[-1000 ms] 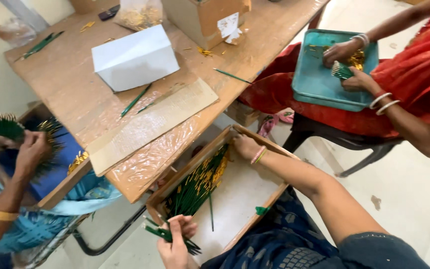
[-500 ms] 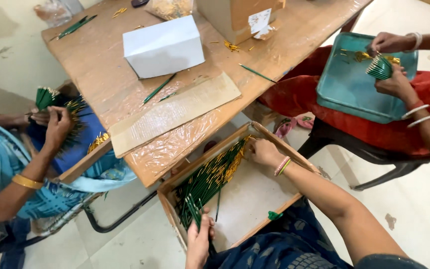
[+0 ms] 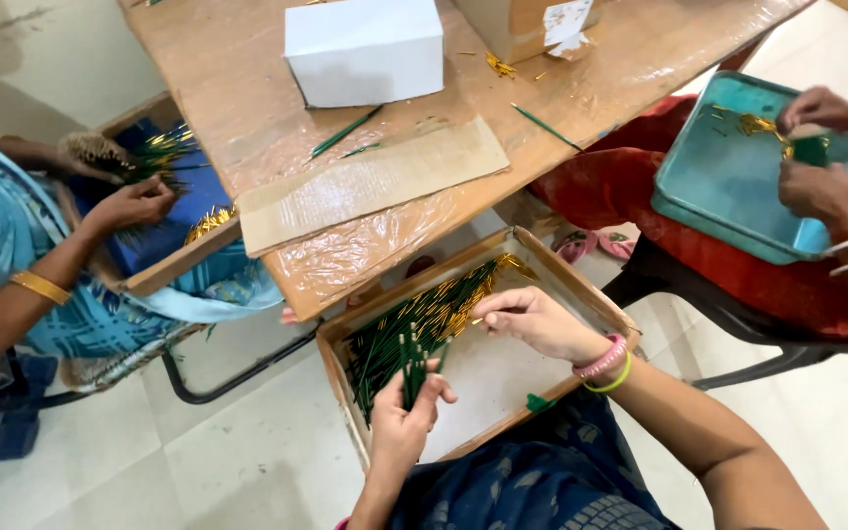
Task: The person sits at a table and assembles decorative picks, fitting gold cone-shaped tips onto the ends of green stems one at a time and placing finished stems into a cardboard tray. They gather completed stems into a bundle, dip the bundled tips into a black fuzzy material, and set the finished bundle aside.
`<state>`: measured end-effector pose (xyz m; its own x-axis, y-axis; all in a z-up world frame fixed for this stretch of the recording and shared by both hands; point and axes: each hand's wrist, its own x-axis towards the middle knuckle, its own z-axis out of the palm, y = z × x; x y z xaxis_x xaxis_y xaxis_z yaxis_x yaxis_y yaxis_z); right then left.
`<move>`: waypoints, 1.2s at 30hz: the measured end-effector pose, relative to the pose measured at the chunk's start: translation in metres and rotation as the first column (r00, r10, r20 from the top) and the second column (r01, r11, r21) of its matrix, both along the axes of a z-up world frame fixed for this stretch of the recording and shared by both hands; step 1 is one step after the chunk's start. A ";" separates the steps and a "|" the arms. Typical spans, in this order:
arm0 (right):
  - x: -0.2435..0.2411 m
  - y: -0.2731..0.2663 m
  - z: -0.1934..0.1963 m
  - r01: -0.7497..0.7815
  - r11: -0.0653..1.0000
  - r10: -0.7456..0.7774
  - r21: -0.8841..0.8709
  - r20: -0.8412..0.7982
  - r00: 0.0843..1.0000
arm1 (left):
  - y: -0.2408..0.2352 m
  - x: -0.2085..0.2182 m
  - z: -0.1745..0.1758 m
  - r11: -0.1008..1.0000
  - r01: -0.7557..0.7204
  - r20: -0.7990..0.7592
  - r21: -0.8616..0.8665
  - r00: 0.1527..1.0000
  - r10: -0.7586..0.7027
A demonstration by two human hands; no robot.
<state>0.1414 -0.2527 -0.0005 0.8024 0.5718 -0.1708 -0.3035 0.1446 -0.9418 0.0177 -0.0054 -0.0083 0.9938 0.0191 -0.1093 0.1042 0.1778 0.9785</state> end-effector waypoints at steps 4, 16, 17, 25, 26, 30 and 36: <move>-0.010 -0.005 0.010 0.025 0.996 -0.021 0.083 -0.051 0.998 | -0.003 -0.003 0.009 0.993 0.065 -0.057 -0.098 0.996 -0.071; -0.031 -0.005 0.016 0.077 0.957 -0.068 0.281 -0.043 0.997 | -0.005 -0.014 0.033 0.964 0.199 -0.006 -0.175 0.979 -0.203; -0.032 -0.003 0.018 0.078 0.956 -0.072 0.284 -0.029 0.997 | -0.005 -0.014 0.035 0.962 0.217 -0.010 -0.167 0.975 -0.221; -0.042 -0.008 0.036 -0.021 0.992 0.001 0.123 0.159 0.987 | -0.008 -0.015 0.044 0.957 0.245 -0.039 -0.153 0.966 -0.254; -0.043 -0.008 0.042 -0.042 0.996 0.024 0.084 0.203 0.979 | -0.008 -0.015 0.044 0.958 0.253 -0.040 -0.133 0.965 -0.260; -0.044 -0.009 0.060 -0.106 0.994 0.104 -0.013 0.342 0.934 | -0.010 -0.016 0.047 0.958 0.258 -0.037 -0.121 0.964 -0.265; -0.048 -0.013 0.069 -0.086 0.989 0.130 -0.117 0.455 0.881 | -0.011 -0.019 0.049 0.938 0.283 -0.014 -0.200 0.957 -0.291</move>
